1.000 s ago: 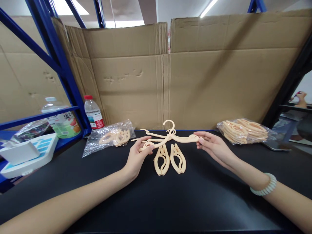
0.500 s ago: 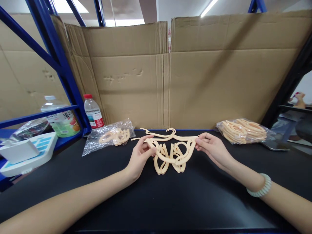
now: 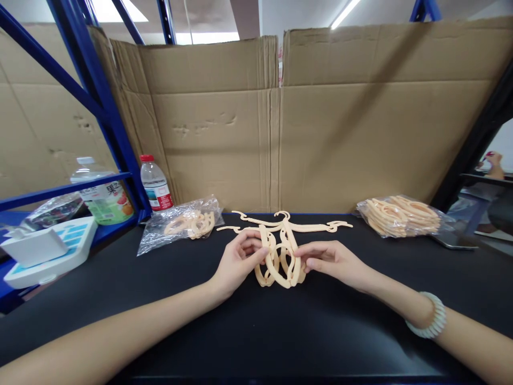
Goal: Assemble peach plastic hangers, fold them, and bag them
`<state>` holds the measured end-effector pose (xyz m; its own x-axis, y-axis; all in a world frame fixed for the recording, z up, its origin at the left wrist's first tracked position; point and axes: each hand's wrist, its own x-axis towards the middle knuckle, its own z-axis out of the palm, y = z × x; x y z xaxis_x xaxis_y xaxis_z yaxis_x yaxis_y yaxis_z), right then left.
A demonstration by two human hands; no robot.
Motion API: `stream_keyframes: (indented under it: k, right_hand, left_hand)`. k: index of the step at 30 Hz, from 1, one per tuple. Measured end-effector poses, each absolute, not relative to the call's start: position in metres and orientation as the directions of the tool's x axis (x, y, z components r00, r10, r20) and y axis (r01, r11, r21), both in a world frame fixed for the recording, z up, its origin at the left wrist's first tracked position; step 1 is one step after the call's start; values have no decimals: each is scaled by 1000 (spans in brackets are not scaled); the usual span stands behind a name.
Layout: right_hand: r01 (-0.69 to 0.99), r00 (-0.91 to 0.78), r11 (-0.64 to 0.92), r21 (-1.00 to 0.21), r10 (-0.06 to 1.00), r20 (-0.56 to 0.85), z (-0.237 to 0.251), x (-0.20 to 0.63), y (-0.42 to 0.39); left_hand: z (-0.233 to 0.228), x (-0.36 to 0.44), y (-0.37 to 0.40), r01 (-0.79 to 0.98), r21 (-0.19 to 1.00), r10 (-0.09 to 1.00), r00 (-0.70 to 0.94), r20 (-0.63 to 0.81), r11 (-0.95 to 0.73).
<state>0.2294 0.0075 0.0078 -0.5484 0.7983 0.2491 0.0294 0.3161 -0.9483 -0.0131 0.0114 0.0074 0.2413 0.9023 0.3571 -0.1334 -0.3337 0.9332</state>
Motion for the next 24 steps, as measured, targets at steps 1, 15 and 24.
stream_keyframes:
  k: [1,15,24]
  right_hand:
    - [39,-552,331,-943,794,256,8,230,7]
    - [1,-626,381,-925,721,296,9,229,2]
    - [2,-637,448,-894,690,345,17,227,-6]
  left_hand:
    - [7,-13,11,-130,933,905,232,357,-335]
    - [7,-14,10,-110,912,872,267,410,-395]
    - [7,-13,12,-122,948,907,277,316,-293]
